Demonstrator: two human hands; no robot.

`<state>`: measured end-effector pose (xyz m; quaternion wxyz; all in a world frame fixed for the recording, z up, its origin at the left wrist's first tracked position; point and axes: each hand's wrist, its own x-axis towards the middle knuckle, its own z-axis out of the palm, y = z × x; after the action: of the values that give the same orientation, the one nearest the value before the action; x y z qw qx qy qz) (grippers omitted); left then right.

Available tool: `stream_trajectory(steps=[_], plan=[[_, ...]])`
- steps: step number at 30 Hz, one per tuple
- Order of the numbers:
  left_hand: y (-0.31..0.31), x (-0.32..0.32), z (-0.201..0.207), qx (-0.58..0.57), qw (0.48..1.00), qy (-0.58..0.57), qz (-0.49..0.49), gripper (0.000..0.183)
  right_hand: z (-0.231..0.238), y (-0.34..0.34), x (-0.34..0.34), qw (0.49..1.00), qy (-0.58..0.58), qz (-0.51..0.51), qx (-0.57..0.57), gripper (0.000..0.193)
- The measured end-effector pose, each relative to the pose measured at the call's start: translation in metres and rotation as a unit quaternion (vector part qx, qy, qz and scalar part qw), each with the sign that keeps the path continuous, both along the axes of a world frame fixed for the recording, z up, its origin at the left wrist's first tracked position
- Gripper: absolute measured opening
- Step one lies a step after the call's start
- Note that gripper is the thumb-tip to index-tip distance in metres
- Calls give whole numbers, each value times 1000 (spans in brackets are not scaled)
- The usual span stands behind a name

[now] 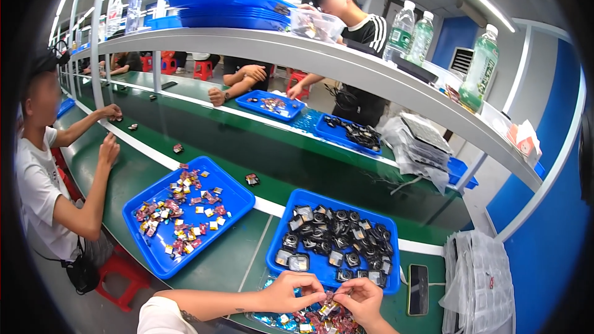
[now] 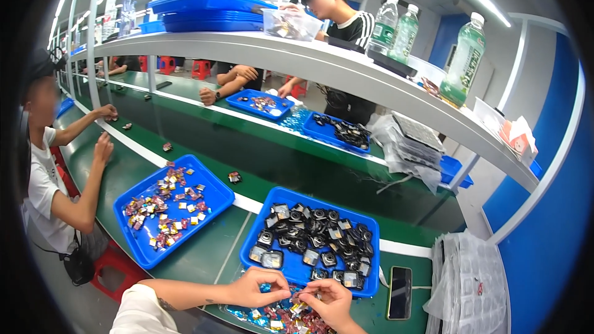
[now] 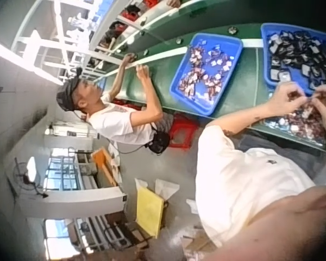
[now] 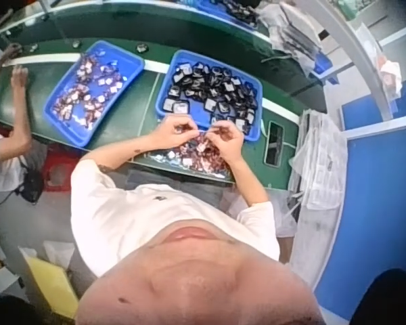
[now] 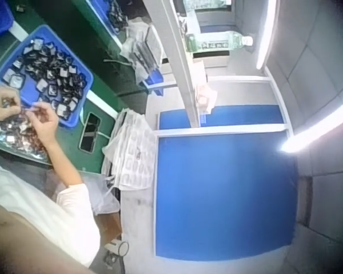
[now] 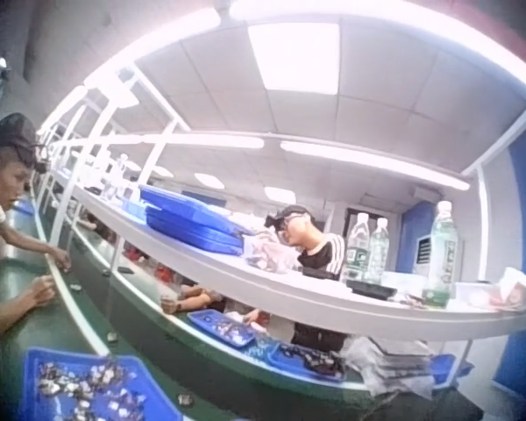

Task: Assemble small electronic components by connecting battery modules and casings.

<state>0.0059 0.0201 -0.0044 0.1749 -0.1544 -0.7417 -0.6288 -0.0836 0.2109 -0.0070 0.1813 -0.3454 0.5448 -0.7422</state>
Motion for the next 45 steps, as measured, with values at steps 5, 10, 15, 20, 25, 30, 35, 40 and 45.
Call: stream_trajectory(steps=[5, 10, 15, 20, 25, 30, 35, 40, 45], plan=[[-1, 2, -8, 39, 982, -184, 1, 13, -6, -4, 1, 992, 67, -98, 48, 21], [4, 5, 18, -2, 988, -137, 66, 15, 24, -14, 17, 985, 33, -97, 141, 4], [-5, -1, -8, -61, 996, -29, 52, 13, 2, -5, 3, 991, -14, -6, 134, 19], [-3, -2, -12, 46, 990, -127, 30, 13, 7, -4, -2, 990, 24, -24, 141, 13], [2, -2, -9, 71, 990, -120, 4, 20, 15, -8, -1, 922, 333, -94, 173, 10], [2, 2, -1, 29, 984, -171, -40, 20, 11, -5, -2, 938, 303, -66, 155, 14], [-2, 0, -7, 63, 987, -140, -45, 17, 8, -2, 0, 991, 0, 18, 134, 17], [-4, 1, 0, 27, 982, -183, -39, 14, 0, 1, -6, 989, -95, 69, 88, 10], [-3, -2, -8, 67, 977, -197, -47, 18, -3, 1, -5, 987, -98, 75, 99, 14]])
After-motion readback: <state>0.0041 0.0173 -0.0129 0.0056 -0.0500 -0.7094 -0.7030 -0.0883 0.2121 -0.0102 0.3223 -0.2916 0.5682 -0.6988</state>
